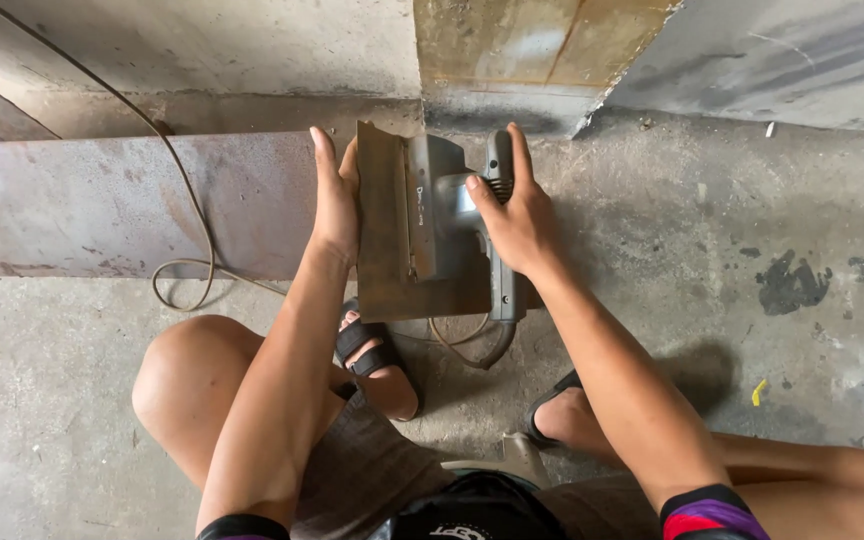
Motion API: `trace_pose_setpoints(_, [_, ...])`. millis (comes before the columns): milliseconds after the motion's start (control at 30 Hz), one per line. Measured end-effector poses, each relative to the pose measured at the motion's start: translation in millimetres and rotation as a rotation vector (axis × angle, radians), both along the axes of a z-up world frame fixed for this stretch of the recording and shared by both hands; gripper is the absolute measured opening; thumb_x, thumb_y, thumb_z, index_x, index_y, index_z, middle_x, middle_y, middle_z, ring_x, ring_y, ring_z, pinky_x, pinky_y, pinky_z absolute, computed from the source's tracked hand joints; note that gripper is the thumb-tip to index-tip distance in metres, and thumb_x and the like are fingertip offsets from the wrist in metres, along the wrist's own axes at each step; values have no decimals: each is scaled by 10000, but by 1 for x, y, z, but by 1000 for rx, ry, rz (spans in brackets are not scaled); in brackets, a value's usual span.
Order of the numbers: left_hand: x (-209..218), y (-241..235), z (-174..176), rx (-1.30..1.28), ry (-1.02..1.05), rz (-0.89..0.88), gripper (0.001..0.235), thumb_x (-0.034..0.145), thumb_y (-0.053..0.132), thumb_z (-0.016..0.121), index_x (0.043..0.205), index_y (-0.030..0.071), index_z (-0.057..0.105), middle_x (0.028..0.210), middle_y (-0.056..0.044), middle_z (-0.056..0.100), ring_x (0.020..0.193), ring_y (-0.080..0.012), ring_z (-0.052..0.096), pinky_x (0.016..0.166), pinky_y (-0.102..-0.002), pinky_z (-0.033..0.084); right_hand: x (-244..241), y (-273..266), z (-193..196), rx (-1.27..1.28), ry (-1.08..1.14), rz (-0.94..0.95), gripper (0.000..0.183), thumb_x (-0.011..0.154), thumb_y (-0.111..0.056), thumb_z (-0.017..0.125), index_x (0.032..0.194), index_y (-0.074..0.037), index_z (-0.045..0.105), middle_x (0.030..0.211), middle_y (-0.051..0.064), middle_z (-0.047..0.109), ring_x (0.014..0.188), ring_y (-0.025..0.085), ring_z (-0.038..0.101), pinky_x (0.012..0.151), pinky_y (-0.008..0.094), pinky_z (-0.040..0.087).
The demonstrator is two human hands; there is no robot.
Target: Sanding a metal plate using an electric power sander to smooth the surface.
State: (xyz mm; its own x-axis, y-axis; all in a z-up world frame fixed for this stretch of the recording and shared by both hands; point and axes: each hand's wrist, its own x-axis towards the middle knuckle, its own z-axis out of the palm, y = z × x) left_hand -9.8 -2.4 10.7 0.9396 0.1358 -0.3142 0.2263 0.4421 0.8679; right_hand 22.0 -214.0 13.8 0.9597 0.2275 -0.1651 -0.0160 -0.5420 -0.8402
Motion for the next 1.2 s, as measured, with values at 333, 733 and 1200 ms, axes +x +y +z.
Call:
trace_pose_setpoints(333, [-8, -18, 38, -46, -32, -22, 1058, 834, 878, 198, 1634, 185, 225, 1626, -184, 369, 1489, -410, 390, 1182, -516, 406, 3, 7, 11, 38, -34, 21, 781, 1019, -534, 499, 1616, -161, 159, 943, 251, 684, 696, 308, 720, 562, 382, 556])
trace_pose_setpoints(733, [-12, -14, 32, -53, -25, -3, 1048, 830, 882, 176, 1639, 216, 184, 1667, -161, 295, 1518, -430, 314, 1196, -546, 380, -3, 18, 27, -14, 15, 27, 820, 1002, -565, 491, 1623, -153, 148, 980, 275, 679, 735, 344, 729, 568, 410, 547])
trace_pose_setpoints(1200, [-23, -27, 59, -189, -26, 19, 1031, 831, 866, 153, 1635, 220, 182, 1695, -124, 231, 1549, -405, 220, 1247, -558, 268, 10, 20, 22, 25, -51, 9, 784, 1026, -507, 495, 1614, -118, 152, 978, 248, 675, 682, 276, 717, 518, 345, 536])
